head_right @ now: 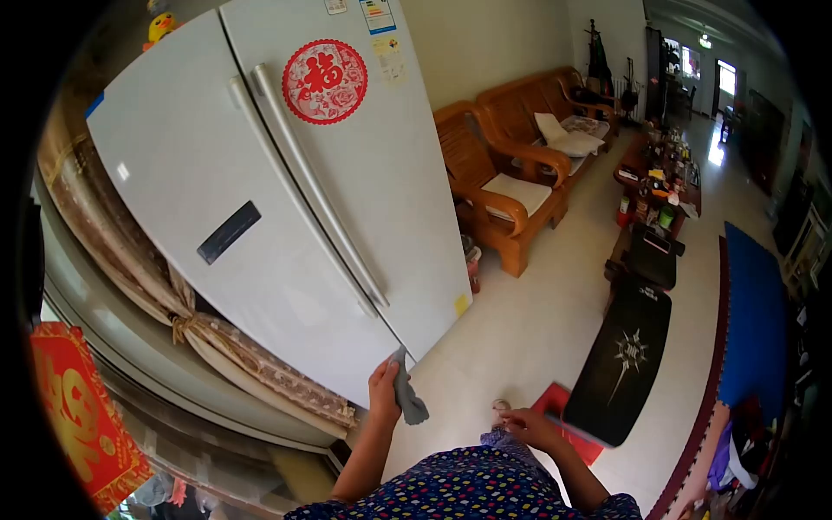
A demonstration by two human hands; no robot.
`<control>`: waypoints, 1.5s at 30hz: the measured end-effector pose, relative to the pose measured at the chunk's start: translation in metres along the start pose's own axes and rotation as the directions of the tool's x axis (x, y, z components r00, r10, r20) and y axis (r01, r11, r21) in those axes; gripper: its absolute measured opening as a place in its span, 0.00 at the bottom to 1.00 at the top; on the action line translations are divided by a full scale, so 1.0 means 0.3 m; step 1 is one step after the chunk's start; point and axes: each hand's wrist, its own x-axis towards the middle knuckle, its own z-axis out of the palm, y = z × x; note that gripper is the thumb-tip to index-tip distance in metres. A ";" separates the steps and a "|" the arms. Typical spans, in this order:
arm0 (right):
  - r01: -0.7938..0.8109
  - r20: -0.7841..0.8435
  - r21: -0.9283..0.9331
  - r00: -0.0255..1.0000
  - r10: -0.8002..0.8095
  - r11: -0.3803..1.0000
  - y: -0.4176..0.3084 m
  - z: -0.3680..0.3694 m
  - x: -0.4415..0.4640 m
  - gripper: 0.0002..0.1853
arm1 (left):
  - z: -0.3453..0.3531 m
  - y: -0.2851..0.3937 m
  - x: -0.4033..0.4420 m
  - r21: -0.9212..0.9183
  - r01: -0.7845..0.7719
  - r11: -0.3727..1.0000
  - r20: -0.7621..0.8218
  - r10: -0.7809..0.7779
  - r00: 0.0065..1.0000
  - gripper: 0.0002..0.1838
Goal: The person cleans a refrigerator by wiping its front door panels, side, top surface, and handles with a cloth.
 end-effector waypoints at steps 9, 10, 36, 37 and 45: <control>0.045 -0.124 0.221 0.992 -0.017 0.974 -0.016 -0.464 0.652 0.16 | 0.386 0.206 0.646 0.038 -0.273 0.961 0.091 0.268 0.959 0.19; 0.097 -0.130 0.217 0.989 -0.070 0.971 -0.028 -0.515 0.737 0.16 | 0.403 0.210 0.716 0.122 -0.357 0.926 0.107 0.346 0.932 0.19; 0.620 -0.237 -0.782 -0.380 -0.894 -0.056 -1.543 -1.447 2.510 0.20 | 1.087 0.778 1.738 0.882 -0.404 -0.240 0.209 0.970 -0.122 0.21; 0.595 -0.233 -0.800 -0.421 -0.877 -0.073 -1.558 -1.452 2.538 0.20 | 1.105 0.799 1.755 0.910 -0.339 -0.239 0.198 0.969 -0.150 0.20; 0.753 -0.317 -0.647 -0.410 -0.855 -0.121 -1.595 -1.413 2.655 0.21 | 1.211 0.827 1.892 0.983 0.117 -0.139 0.165 0.954 -0.249 0.22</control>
